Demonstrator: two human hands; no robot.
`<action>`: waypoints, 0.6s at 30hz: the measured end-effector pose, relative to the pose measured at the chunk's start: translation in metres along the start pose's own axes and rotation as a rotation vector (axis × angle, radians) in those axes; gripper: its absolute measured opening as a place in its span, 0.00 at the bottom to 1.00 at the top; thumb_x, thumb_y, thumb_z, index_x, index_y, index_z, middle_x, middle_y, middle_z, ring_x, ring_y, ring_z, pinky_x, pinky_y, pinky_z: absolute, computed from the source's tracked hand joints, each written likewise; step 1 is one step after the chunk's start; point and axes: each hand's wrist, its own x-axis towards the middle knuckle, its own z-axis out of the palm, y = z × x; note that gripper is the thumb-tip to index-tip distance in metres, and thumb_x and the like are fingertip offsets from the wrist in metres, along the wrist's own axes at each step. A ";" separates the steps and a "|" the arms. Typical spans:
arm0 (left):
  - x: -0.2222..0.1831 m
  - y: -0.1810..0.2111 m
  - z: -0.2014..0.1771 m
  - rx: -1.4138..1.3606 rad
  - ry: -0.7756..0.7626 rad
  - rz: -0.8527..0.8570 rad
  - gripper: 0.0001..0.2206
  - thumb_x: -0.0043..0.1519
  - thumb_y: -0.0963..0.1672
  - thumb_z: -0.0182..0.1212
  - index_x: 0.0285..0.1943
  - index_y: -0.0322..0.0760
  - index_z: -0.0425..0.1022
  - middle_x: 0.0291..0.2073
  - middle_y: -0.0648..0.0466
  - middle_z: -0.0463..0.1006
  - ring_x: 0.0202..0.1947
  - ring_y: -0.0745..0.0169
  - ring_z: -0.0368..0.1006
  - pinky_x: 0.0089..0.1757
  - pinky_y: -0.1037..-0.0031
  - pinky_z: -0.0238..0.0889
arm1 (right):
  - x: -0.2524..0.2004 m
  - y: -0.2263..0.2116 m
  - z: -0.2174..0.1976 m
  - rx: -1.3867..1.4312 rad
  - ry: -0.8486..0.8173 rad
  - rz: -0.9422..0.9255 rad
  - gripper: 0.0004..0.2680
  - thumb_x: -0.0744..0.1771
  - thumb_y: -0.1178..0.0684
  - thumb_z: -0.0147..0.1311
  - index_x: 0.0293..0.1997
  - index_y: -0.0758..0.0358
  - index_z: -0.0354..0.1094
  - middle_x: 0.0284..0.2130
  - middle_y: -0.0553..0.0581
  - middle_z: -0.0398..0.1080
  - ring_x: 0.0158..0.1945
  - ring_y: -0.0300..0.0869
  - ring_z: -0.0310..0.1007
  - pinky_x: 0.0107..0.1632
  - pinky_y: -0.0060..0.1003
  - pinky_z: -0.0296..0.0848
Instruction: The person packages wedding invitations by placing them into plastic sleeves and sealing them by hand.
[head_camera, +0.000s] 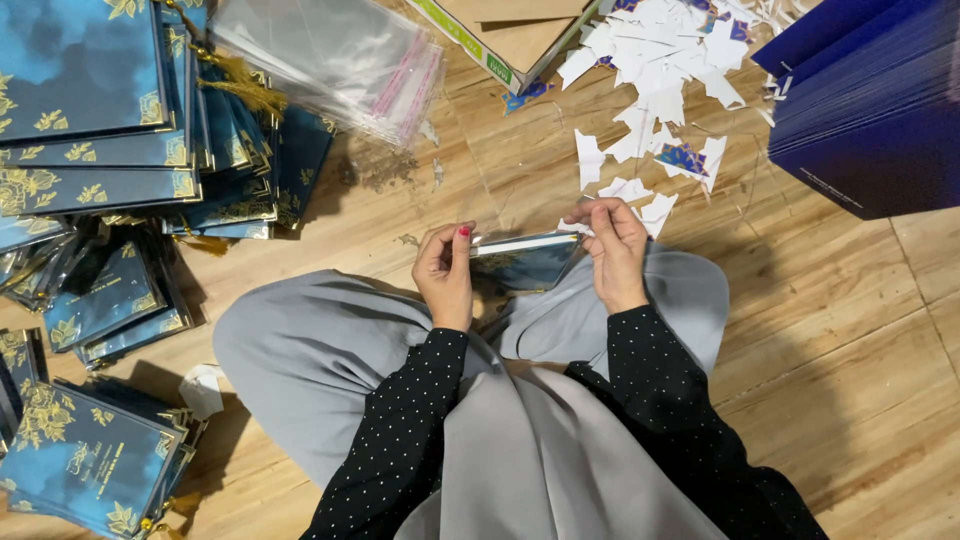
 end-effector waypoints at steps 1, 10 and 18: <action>-0.001 -0.001 0.000 -0.046 -0.009 -0.010 0.05 0.58 0.42 0.57 0.38 0.33 0.74 0.28 0.51 0.73 0.32 0.67 0.72 0.36 0.79 0.65 | -0.001 -0.005 0.002 -0.082 -0.071 -0.006 0.06 0.64 0.53 0.50 0.38 0.65 0.63 0.31 0.58 0.68 0.36 0.41 0.72 0.37 0.27 0.72; 0.007 -0.007 -0.013 0.063 -0.211 -0.015 0.02 0.51 0.40 0.65 0.31 0.37 0.78 0.25 0.52 0.74 0.29 0.68 0.71 0.32 0.80 0.66 | -0.003 -0.007 0.004 -0.340 -0.172 0.002 0.04 0.59 0.57 0.60 0.29 0.63 0.70 0.21 0.49 0.68 0.28 0.28 0.65 0.33 0.20 0.67; 0.002 -0.013 -0.013 0.057 -0.089 -0.037 0.06 0.50 0.39 0.66 0.35 0.33 0.76 0.24 0.53 0.73 0.28 0.71 0.69 0.33 0.82 0.67 | -0.003 -0.016 0.007 -0.346 -0.125 -0.020 0.03 0.61 0.58 0.58 0.33 0.64 0.70 0.25 0.50 0.70 0.32 0.29 0.68 0.40 0.23 0.68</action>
